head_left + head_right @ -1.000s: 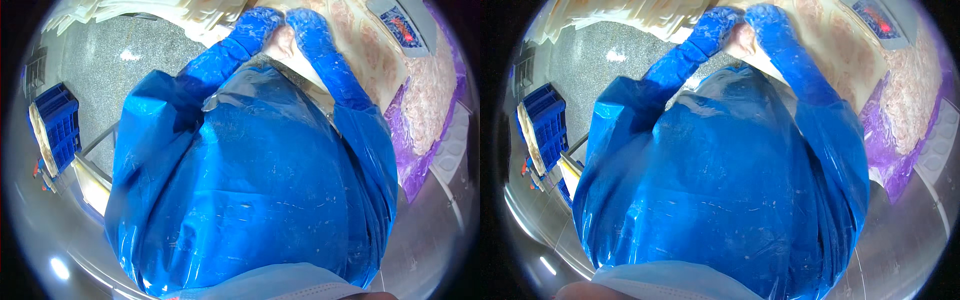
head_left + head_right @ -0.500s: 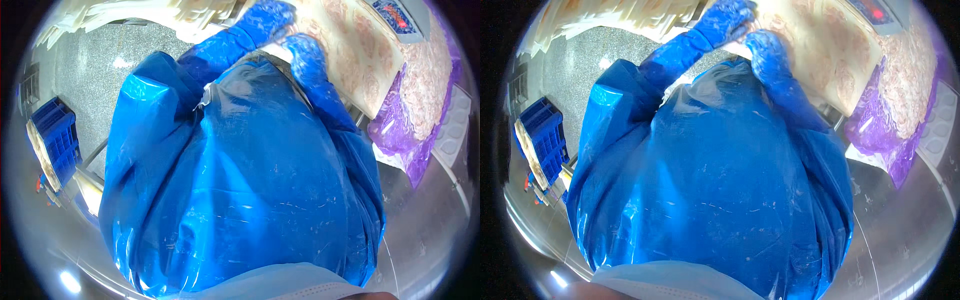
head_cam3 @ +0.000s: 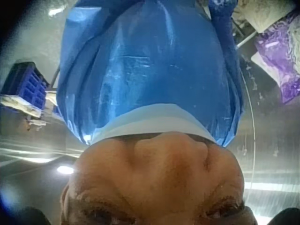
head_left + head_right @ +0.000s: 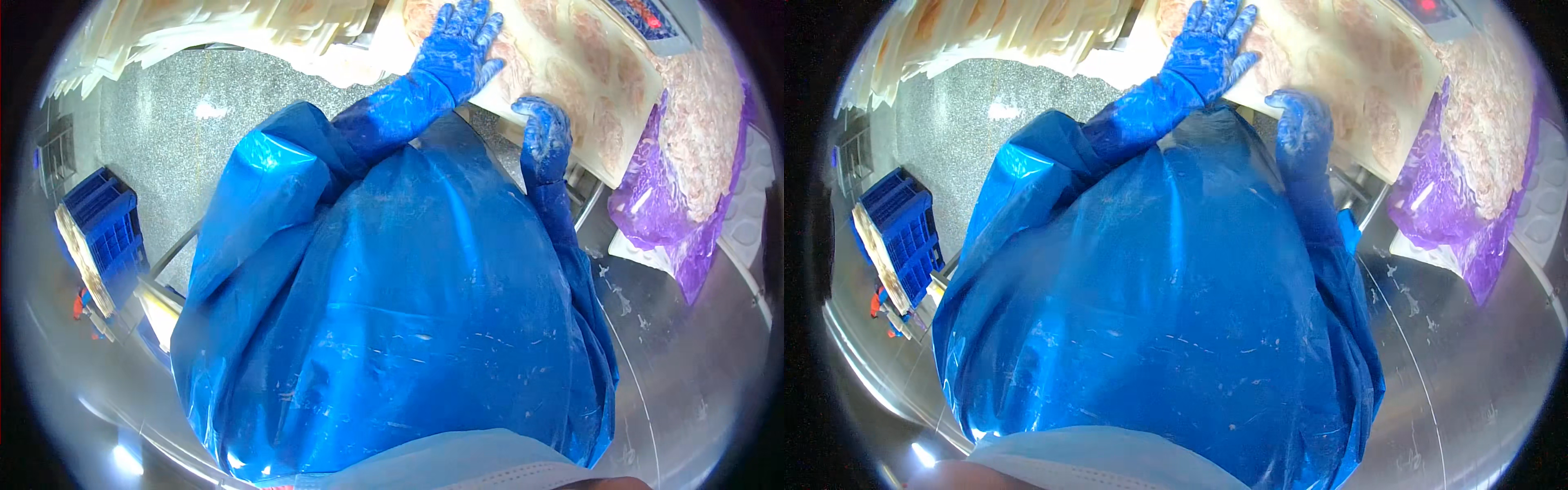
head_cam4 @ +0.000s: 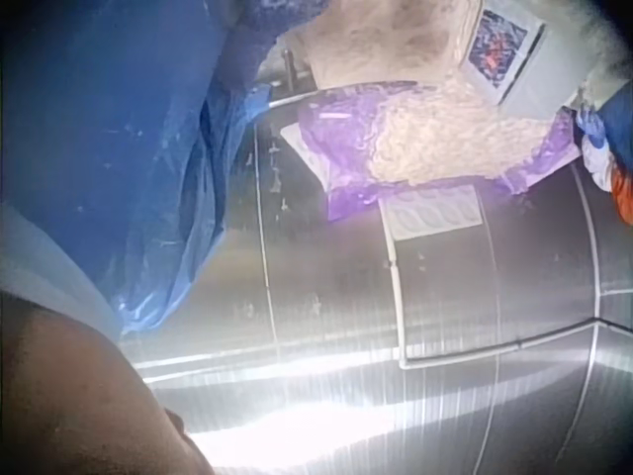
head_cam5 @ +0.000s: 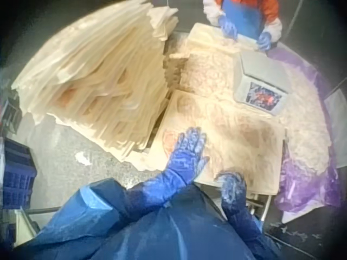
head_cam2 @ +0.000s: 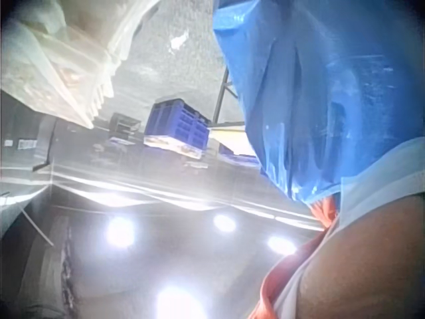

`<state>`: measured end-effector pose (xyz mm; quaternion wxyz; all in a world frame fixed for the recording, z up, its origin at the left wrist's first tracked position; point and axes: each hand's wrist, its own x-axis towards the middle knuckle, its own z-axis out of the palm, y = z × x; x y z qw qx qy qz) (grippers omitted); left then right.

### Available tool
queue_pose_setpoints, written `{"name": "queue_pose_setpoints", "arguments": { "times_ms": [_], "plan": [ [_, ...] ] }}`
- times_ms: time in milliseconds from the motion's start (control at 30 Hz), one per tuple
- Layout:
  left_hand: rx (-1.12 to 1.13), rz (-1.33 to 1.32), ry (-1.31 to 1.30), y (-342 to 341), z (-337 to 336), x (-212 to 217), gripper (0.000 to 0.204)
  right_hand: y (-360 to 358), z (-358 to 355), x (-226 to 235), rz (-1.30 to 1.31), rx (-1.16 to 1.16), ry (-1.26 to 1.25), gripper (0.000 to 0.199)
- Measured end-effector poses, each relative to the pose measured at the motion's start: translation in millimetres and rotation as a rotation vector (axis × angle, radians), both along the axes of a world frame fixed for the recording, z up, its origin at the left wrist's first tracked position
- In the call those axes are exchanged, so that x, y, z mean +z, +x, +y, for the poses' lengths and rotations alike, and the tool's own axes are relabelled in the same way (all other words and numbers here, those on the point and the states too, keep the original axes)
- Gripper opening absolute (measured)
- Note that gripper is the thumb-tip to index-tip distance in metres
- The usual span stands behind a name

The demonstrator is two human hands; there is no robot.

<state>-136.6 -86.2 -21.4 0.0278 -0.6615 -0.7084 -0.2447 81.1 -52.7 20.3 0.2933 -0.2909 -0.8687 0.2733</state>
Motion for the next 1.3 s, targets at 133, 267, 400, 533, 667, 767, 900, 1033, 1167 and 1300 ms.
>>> {"name": "queue_pose_setpoints", "arguments": {
  "times_ms": [133,267,400,533,667,767,900,1033,1167,1300],
  "plan": [
    [-0.074,-0.164,0.024,12,-13,-3,0.068,9,7,5,-0.015,-0.035,-0.012,0.022],
    [-0.094,0.03,-0.024,-33,-31,3,0.068,35,29,1,-0.005,-0.088,0.059,0.019],
    [-0.125,-0.04,-0.018,-14,-29,18,0.067,0,50,-7,0.069,-0.029,0.236,0.037],
    [-0.139,-0.024,-0.031,-4,-1,10,0.071,-45,47,-31,-0.419,0.066,0.357,0.068],
    [-0.135,-0.073,-0.079,6,4,4,0.073,-29,53,-31,-0.248,0.013,0.229,0.069],
    [-0.204,-0.038,-0.187,26,10,11,0.077,3,52,-28,-0.328,0.103,0.163,0.07],
    [-0.187,-0.023,0.104,-18,70,35,0.075,17,67,0,-0.159,0.011,0.035,0.064],
    [-0.115,0.002,-0.011,-58,89,0,0.076,43,83,10,-0.091,-0.014,0.017,0.059],
    [0.045,0.223,0.009,-46,108,4,0.07,72,81,-6,-0.033,-0.203,-0.11,0.052],
    [0.156,0.163,0.311,-69,231,-61,0.051,75,79,10,-0.057,-0.282,-0.182,0.044]
  ]
}}
